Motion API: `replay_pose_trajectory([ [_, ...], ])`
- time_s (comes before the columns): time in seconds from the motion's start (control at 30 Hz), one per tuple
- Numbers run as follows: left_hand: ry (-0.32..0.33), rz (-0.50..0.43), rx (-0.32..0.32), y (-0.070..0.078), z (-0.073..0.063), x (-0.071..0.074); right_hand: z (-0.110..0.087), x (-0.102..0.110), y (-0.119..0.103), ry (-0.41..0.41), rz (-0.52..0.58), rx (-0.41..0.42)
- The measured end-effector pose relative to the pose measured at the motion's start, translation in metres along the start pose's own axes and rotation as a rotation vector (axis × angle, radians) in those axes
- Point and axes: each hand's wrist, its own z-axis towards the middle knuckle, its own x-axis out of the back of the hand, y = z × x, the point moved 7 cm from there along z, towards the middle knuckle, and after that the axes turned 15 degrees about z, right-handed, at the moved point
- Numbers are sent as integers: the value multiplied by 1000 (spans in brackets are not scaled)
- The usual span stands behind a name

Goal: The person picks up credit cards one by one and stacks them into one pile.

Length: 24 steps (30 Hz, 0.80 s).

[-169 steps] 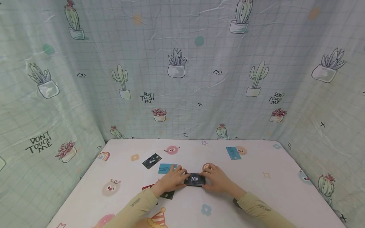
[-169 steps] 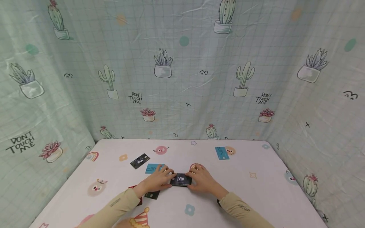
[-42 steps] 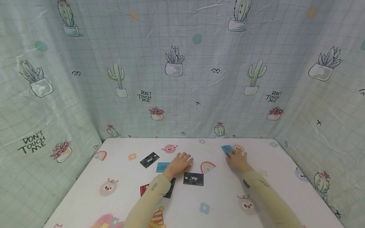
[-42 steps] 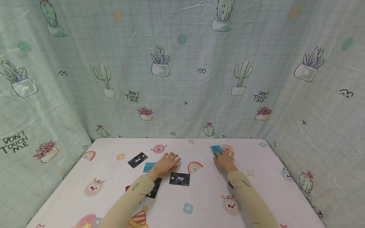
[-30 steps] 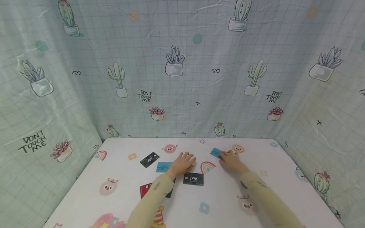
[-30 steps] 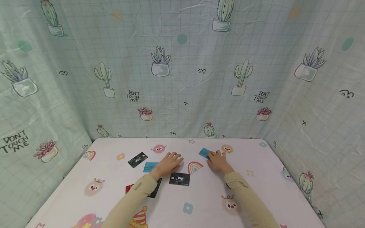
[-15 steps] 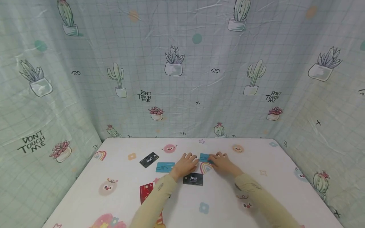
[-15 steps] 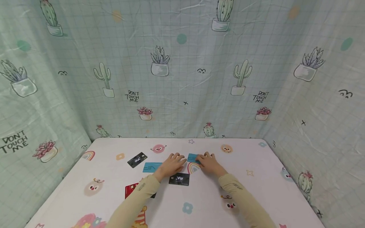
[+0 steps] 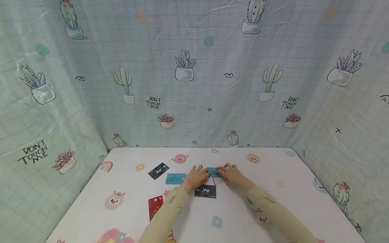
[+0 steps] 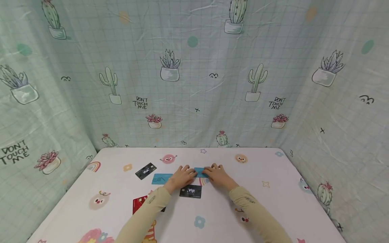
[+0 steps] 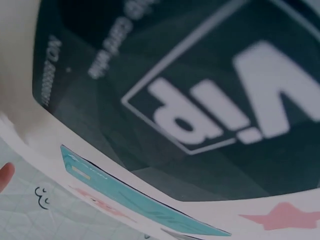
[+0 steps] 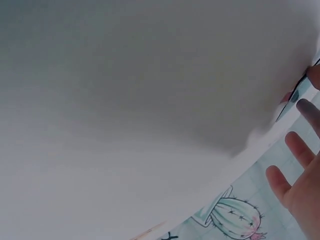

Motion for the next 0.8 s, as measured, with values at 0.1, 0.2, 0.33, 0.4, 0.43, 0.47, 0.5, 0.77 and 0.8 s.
replay_pose_trajectory([
  [0.1,-13,17,0,1,1,0,-2,2,3,23,-42,-10],
  [0.2,-16,17,3,1,2,1,-4,3,9,22,-48,-75],
  [0.33,-50,-23,26,-1,4,0,-3,3,18,0,-29,-187],
  [0.4,-80,-47,49,-2,6,-2,-2,3,21,-9,-33,-224],
  [0.43,-95,-60,61,-3,7,-3,-2,3,22,-7,-30,-234],
  [0.47,-112,-75,73,-3,8,-4,-1,2,23,-12,-33,-246],
  [0.5,-118,-87,85,-2,10,-5,-1,3,23,-13,-32,-250],
  [0.77,-89,-113,108,1,14,-13,3,2,20,10,2,-219],
  [0.8,-88,-108,110,0,14,-12,3,2,20,11,7,-218],
])
